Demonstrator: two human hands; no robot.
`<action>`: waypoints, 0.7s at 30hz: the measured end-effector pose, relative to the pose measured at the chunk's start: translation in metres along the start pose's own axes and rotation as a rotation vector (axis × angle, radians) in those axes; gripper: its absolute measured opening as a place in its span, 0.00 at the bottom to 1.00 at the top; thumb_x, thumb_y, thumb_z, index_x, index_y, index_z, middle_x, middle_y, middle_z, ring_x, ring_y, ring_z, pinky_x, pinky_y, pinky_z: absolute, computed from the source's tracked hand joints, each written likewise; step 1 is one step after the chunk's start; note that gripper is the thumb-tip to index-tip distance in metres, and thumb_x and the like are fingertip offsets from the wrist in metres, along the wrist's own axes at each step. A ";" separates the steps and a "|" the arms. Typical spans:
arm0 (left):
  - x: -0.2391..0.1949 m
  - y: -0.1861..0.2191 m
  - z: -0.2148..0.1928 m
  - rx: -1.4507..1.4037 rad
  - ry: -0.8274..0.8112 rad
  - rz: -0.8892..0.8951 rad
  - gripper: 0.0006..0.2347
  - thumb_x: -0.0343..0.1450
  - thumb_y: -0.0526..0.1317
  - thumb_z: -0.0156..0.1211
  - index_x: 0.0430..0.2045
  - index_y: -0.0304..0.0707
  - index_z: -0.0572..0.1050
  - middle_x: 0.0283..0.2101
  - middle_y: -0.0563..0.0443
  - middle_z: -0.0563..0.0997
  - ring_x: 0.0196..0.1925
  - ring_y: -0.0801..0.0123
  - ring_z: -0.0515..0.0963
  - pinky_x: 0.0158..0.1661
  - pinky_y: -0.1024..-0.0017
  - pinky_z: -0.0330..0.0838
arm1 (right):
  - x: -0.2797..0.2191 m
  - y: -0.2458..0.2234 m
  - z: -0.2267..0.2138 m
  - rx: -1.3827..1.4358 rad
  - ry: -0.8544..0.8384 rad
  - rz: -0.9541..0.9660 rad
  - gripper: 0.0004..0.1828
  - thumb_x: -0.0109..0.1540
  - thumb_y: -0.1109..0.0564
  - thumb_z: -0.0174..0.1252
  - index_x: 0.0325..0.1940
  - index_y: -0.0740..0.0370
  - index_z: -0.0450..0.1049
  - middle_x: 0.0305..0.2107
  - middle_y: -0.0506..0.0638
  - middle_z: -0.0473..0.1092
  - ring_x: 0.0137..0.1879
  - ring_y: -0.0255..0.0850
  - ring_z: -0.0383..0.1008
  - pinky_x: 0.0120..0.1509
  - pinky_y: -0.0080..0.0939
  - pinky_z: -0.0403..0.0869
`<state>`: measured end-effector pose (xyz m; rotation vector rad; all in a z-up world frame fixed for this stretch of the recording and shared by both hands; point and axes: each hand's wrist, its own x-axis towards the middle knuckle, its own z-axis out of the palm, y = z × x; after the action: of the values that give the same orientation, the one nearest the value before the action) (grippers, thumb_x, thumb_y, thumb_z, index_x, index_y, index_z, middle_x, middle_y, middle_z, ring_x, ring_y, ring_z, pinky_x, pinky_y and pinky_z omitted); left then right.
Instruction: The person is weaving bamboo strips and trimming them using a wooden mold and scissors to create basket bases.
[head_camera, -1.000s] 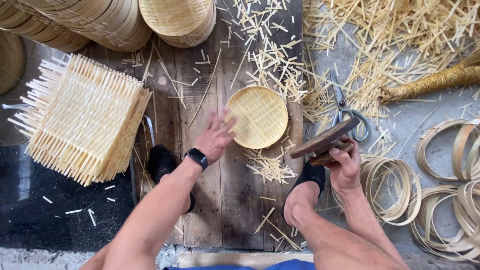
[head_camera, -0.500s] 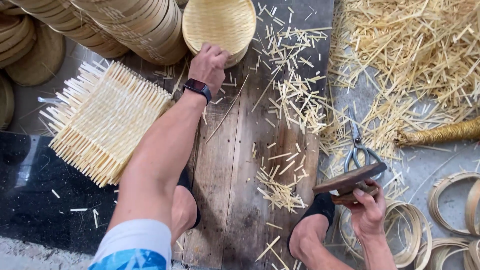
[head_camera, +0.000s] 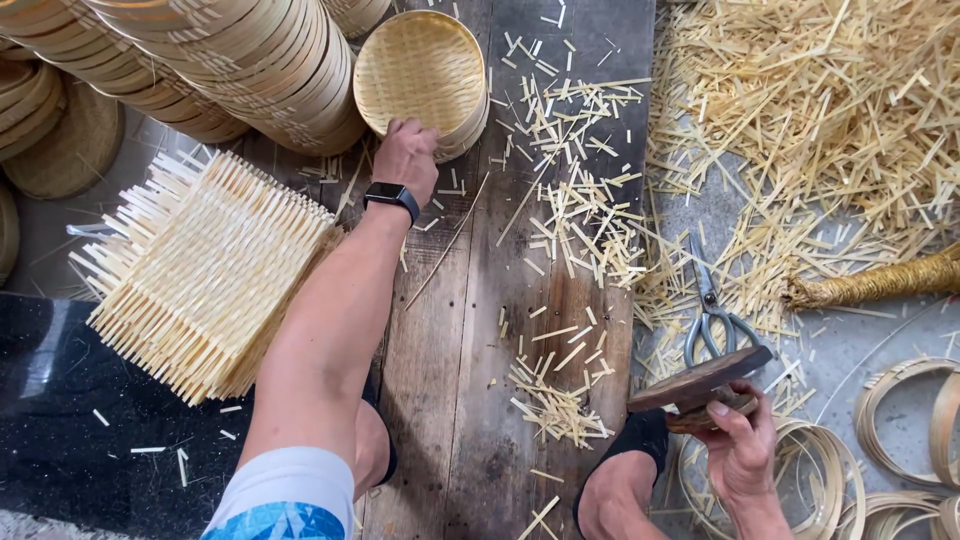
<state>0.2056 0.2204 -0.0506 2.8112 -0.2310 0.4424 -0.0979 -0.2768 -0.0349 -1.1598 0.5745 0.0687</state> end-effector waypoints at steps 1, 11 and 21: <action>-0.003 0.011 -0.004 -0.001 -0.003 0.002 0.13 0.66 0.26 0.57 0.41 0.37 0.83 0.44 0.44 0.81 0.51 0.50 0.76 0.52 0.60 0.75 | -0.004 -0.004 0.006 0.001 0.003 0.002 0.25 0.60 0.62 0.55 0.61 0.62 0.60 0.48 0.58 0.69 0.50 0.54 0.76 0.50 0.70 0.77; -0.168 0.219 0.010 -1.021 -0.733 -0.772 0.23 0.73 0.55 0.57 0.53 0.35 0.77 0.52 0.42 0.83 0.55 0.62 0.80 0.57 0.65 0.71 | 0.023 -0.004 0.088 0.189 -0.224 0.245 0.28 0.67 0.49 0.40 0.68 0.64 0.62 0.59 0.59 0.68 0.62 0.51 0.70 0.67 0.58 0.68; -0.192 0.122 -0.067 -0.340 -0.270 -0.491 0.30 0.67 0.45 0.67 0.65 0.38 0.65 0.69 0.40 0.67 0.72 0.53 0.65 0.70 0.58 0.57 | 0.039 0.061 0.086 -0.418 -0.191 0.186 0.20 0.67 0.50 0.51 0.56 0.67 0.70 0.43 0.55 0.74 0.42 0.38 0.78 0.35 0.44 0.84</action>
<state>-0.0175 0.1467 -0.0206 2.4614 0.3008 -0.0841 -0.0513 -0.1854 -0.0810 -1.4818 0.5097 0.4729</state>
